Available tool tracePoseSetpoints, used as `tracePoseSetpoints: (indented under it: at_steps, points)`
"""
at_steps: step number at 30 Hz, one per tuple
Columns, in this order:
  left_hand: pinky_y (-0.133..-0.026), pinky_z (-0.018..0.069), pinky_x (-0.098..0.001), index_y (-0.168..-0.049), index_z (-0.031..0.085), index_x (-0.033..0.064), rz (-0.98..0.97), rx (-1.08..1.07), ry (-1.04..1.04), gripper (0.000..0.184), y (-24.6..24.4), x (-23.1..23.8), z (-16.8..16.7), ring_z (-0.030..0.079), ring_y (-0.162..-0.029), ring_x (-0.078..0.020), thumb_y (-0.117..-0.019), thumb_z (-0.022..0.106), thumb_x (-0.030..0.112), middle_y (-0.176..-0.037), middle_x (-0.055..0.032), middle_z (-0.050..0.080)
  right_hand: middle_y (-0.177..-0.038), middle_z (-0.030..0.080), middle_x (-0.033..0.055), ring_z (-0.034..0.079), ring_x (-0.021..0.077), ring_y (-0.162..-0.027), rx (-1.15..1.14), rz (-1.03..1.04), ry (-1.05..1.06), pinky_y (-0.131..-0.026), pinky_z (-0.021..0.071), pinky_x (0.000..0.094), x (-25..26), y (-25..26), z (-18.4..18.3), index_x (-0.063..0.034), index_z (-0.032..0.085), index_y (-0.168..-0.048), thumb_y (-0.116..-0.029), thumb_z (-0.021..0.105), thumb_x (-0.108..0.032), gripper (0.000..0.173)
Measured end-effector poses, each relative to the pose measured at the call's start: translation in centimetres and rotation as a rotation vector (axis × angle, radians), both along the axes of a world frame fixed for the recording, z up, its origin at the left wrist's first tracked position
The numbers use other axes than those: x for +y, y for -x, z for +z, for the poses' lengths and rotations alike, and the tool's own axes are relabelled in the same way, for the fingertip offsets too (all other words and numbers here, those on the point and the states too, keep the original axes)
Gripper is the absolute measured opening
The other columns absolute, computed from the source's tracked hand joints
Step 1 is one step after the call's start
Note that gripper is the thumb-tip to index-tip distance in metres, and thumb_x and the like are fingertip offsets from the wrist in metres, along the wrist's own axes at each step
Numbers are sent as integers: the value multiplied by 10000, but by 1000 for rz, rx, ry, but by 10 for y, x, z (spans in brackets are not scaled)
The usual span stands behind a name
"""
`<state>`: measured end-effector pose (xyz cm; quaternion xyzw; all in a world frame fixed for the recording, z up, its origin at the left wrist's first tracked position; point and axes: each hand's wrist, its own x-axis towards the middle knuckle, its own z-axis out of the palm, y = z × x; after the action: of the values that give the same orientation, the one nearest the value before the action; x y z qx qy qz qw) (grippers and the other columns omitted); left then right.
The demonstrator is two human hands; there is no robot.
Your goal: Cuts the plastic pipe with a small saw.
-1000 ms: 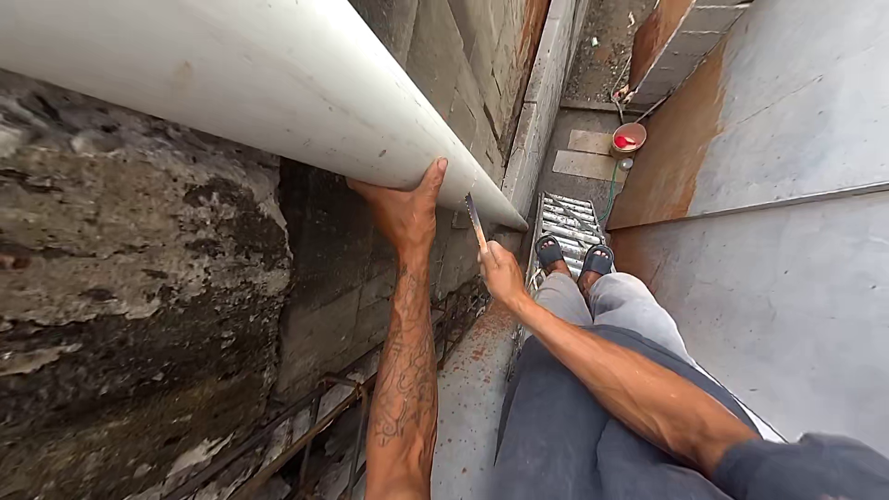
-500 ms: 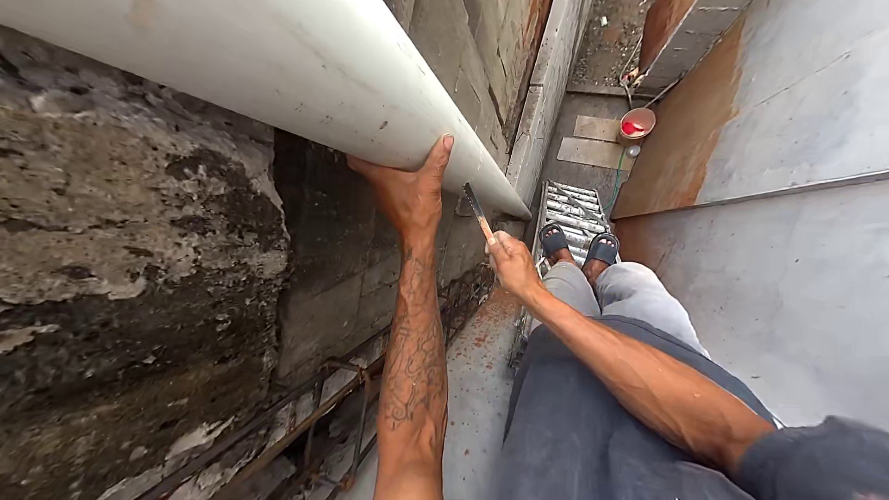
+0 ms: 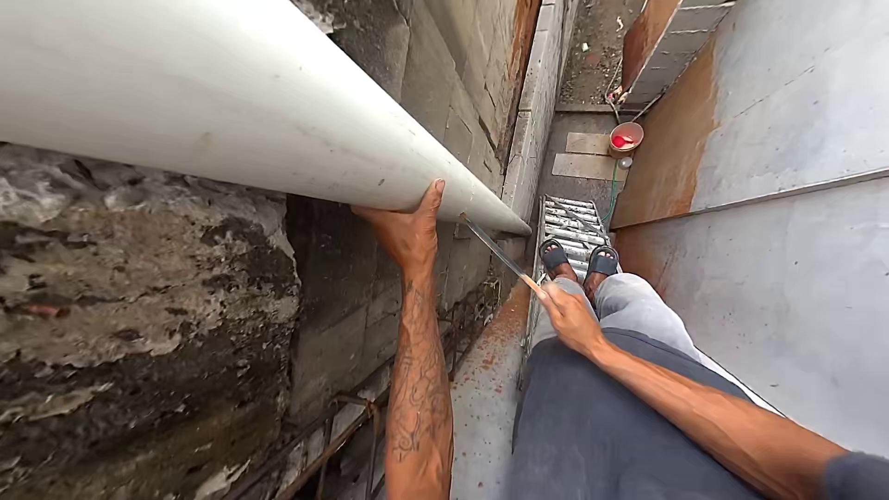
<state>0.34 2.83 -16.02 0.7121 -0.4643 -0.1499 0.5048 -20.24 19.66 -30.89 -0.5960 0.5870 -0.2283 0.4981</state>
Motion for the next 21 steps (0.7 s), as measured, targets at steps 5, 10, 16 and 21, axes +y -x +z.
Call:
tracePoseSetpoints:
  at_steps: [5, 10, 16, 21]
  points:
    - [-1100, 446, -267, -1554, 103, -22, 11, -8, -18, 1263, 0, 0, 2, 526, -1317, -125, -670, 929, 342, -1461, -190, 474, -767, 639, 186, 650, 323, -709, 80, -158, 24, -673, 508, 517, 15, 71, -6, 67, 666, -1058, -1071, 373, -234, 420]
    - [-1119, 431, -267, -1562, 70, -21, -3, 7, 10, 1291, 2, 1, 2, 507, -1342, -131, -664, 931, 325, -1488, -195, 446, -792, 634, 122, 619, 222, -720, -159, -191, -207, -749, 529, 427, -51, 14, 32, 52, 646, -1140, -1096, 408, -190, 343]
    - [-1125, 418, -257, -1562, 60, -22, -19, 15, 17, 1267, 3, 0, 3, 490, -1355, -133, -687, 927, 276, -1505, -202, 421, -857, 654, 167, 651, 310, -779, -232, -183, -261, -757, 534, 511, -124, -75, 35, 5, 635, -1154, -1112, 407, -197, 308]
    - [-1129, 409, -254, -1567, 49, -21, -15, 3, 15, 1266, 3, -1, 2, 482, -1361, -135, -695, 916, 279, -1511, -206, 413, -926, 657, 210, 660, 347, -892, -230, -201, -277, -838, 519, 516, -139, -96, 49, 42, 630, -1126, -1107, 404, -169, 310]
